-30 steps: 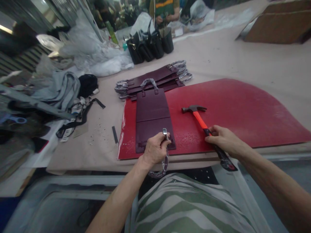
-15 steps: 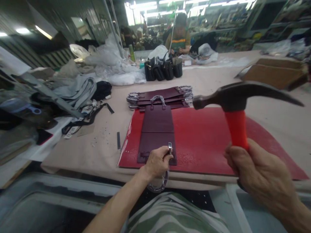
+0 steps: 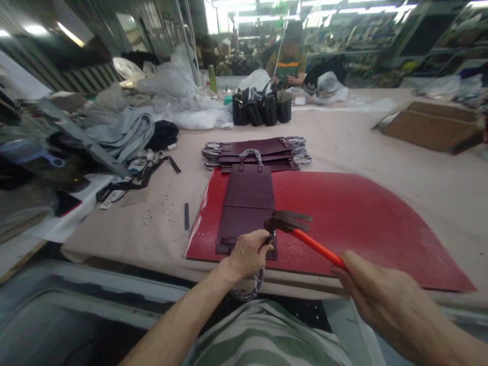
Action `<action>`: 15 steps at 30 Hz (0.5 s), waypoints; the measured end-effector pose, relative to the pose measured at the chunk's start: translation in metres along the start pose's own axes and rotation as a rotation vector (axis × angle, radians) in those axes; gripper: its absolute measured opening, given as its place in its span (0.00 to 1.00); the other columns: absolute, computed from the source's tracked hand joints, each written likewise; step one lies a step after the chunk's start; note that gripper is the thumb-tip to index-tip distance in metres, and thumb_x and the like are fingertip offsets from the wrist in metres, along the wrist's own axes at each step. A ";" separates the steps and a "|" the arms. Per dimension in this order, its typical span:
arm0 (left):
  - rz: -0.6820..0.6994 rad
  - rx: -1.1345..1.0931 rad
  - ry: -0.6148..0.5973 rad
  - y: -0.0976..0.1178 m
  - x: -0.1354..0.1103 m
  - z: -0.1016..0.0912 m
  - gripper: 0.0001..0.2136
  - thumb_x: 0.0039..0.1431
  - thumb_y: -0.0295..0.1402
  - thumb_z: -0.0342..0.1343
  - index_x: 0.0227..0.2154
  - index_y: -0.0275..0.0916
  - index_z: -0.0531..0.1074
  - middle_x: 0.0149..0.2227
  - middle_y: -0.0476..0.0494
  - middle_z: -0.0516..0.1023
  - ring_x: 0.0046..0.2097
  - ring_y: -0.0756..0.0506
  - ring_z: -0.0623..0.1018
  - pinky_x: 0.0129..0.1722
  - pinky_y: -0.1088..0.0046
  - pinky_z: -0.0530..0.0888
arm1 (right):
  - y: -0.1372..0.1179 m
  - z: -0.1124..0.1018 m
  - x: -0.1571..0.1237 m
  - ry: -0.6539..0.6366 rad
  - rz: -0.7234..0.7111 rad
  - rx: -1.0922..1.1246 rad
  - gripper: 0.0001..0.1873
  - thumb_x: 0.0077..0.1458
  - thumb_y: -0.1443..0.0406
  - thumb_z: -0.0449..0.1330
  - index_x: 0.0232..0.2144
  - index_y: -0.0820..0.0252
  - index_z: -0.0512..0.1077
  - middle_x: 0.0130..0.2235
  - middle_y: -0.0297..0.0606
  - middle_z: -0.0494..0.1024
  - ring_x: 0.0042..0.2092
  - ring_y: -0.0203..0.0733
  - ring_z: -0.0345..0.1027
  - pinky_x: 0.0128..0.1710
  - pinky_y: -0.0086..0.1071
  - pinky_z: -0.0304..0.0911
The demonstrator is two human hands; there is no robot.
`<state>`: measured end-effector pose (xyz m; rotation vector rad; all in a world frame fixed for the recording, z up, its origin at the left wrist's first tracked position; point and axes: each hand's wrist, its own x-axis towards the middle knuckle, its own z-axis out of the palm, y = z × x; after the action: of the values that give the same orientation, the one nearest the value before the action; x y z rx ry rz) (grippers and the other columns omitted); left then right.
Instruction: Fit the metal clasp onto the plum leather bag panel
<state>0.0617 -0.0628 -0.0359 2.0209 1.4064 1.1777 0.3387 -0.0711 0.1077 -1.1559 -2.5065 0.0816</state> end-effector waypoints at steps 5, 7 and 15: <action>0.007 -0.009 0.017 -0.001 -0.003 0.001 0.06 0.61 0.25 0.56 0.40 0.39 0.74 0.40 0.42 0.80 0.43 0.43 0.81 0.46 0.67 0.78 | 0.020 0.025 0.000 -0.022 0.047 0.082 0.18 0.69 0.52 0.47 0.29 0.53 0.61 0.19 0.29 0.65 0.18 0.38 0.57 0.21 0.35 0.44; 0.000 -0.009 0.012 -0.001 -0.003 0.001 0.07 0.62 0.25 0.56 0.41 0.40 0.74 0.42 0.42 0.81 0.45 0.42 0.81 0.48 0.66 0.78 | 0.040 0.041 0.000 -0.120 0.217 0.210 0.20 0.67 0.50 0.47 0.27 0.53 0.61 0.19 0.30 0.64 0.19 0.38 0.58 0.21 0.33 0.47; -0.008 -0.006 -0.011 0.002 -0.001 -0.004 0.07 0.63 0.26 0.56 0.42 0.39 0.73 0.43 0.41 0.81 0.45 0.42 0.81 0.50 0.65 0.78 | 0.067 0.110 0.023 0.058 0.308 -0.080 0.15 0.63 0.60 0.49 0.41 0.62 0.71 0.42 0.52 0.75 0.41 0.54 0.70 0.35 0.41 0.62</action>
<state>0.0598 -0.0650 -0.0327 2.0129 1.4030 1.1636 0.3338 0.0022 -0.0013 -1.5466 -2.2816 0.0280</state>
